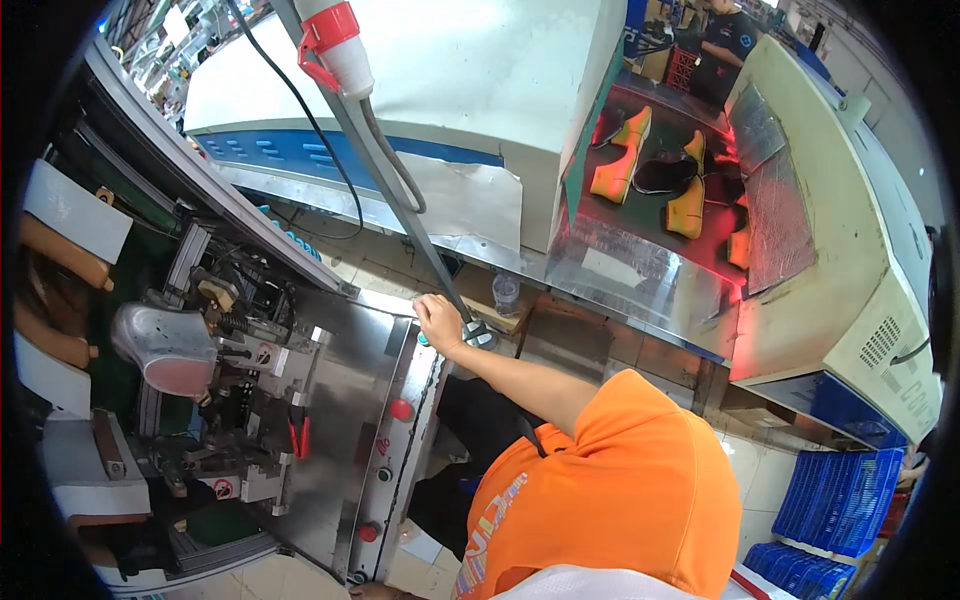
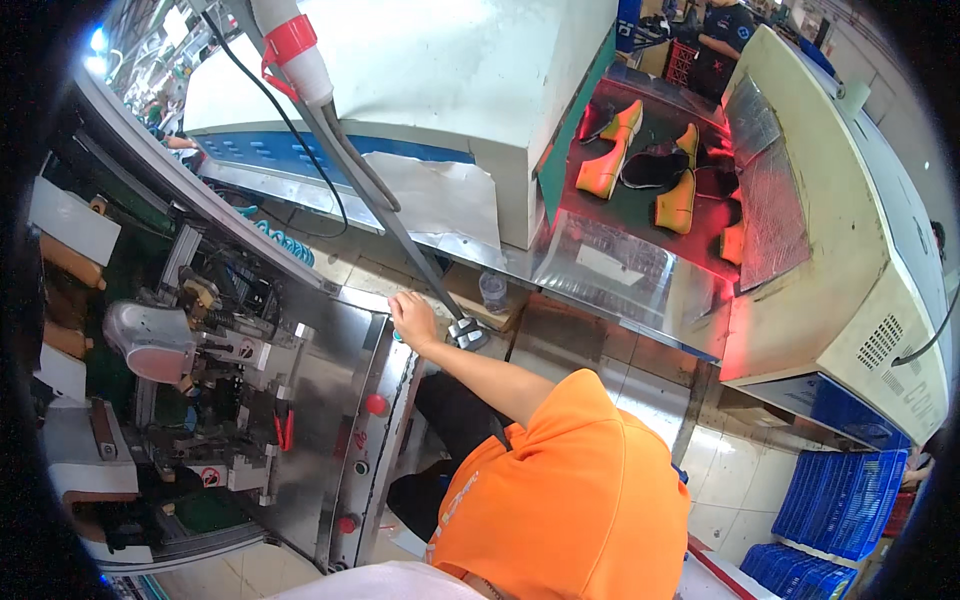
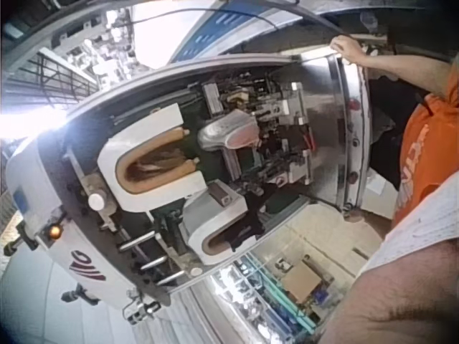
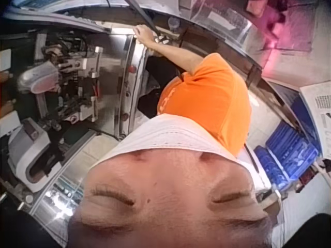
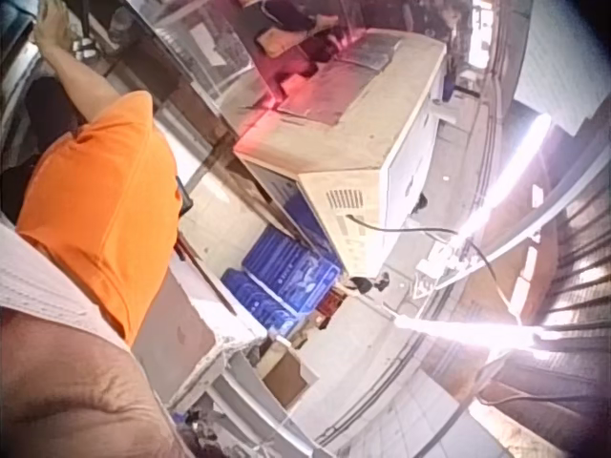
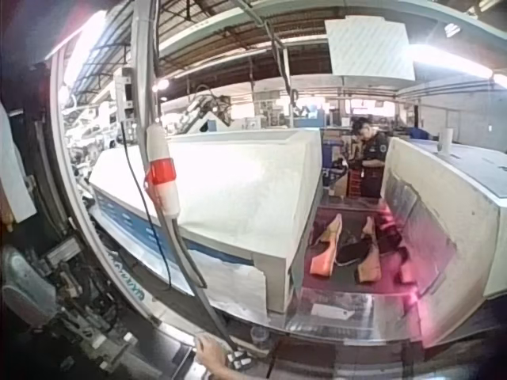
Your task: The person operates a shoe processing machine in a factory setting. They repeatedly pick up black shoes from a nearby rack, place them into the machine's clamps, and press a button to activate the machine. After the cycle, they remove the shoes and return them to the rack, repeating this process for multiple units.
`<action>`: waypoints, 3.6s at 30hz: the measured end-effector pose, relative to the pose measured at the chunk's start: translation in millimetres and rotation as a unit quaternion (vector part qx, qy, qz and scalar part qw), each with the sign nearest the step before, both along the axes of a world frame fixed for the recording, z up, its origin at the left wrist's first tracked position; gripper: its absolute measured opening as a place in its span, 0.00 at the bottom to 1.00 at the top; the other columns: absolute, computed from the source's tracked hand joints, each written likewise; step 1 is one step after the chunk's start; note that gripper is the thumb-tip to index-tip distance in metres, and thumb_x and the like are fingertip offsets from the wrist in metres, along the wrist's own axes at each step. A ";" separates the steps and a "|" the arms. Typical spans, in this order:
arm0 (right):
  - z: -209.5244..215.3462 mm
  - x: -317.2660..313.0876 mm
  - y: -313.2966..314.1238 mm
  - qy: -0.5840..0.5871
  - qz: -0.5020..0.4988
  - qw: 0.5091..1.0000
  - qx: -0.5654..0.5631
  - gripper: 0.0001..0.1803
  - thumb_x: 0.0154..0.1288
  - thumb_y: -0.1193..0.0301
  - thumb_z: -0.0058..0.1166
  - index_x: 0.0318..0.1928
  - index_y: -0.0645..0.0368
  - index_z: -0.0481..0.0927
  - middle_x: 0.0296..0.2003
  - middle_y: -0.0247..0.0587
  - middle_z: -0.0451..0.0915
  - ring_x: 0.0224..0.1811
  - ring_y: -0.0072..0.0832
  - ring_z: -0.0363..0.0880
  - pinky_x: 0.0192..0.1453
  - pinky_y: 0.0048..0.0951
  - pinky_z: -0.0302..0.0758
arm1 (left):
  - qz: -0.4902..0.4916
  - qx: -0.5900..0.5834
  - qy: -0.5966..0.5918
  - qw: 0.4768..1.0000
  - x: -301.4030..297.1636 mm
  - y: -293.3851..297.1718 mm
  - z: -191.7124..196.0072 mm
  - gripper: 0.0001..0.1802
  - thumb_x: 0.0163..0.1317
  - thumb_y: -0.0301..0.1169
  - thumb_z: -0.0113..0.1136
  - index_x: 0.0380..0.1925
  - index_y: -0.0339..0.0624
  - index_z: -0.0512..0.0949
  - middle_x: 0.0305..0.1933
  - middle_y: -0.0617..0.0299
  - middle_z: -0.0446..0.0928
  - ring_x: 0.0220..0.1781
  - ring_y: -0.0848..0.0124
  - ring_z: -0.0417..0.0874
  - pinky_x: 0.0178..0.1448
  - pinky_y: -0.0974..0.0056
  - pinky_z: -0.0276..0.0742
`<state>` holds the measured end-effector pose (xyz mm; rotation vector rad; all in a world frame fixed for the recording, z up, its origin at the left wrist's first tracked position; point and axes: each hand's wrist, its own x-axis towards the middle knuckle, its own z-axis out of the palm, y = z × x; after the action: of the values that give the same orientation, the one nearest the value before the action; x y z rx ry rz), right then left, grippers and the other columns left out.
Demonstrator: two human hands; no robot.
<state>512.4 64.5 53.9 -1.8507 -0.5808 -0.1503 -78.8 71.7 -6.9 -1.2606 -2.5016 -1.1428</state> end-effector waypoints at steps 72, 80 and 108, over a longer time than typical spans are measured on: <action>5.2 -2.7 -2.5 -0.011 0.031 0.998 -0.045 0.10 0.59 0.67 0.46 0.25 0.58 0.75 0.24 0.44 0.73 0.31 0.39 0.72 0.35 0.38 0.67 | 0.052 0.052 -0.135 0.988 18.1 -8.3 28.9 0.24 0.62 0.42 0.44 0.40 0.26 0.73 0.39 0.40 0.75 0.39 0.49 0.75 0.44 0.54 0.68; -1.4 -0.9 -2.5 -0.026 0.023 0.998 -0.046 0.11 0.59 0.66 0.48 0.24 0.59 0.73 0.23 0.45 0.72 0.29 0.40 0.72 0.33 0.38 0.67 | 0.043 0.047 -0.182 0.981 28.7 -11.1 35.6 0.26 0.63 0.44 0.42 0.39 0.25 0.73 0.38 0.39 0.75 0.39 0.50 0.74 0.45 0.54 0.67; -9.3 14.6 -2.8 -0.069 0.096 0.985 -0.125 0.23 0.65 0.58 0.39 0.40 0.68 0.75 0.39 0.54 0.76 0.41 0.47 0.73 0.46 0.37 0.67 | 0.134 0.105 -0.238 0.956 44.2 -13.4 53.5 0.18 0.59 0.42 0.46 0.31 0.37 0.76 0.32 0.45 0.77 0.36 0.50 0.77 0.41 0.54 0.70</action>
<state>527.0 61.7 44.6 -2.0234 -0.9048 -0.0818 -34.6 58.4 46.6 -0.6195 -2.6523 -1.7441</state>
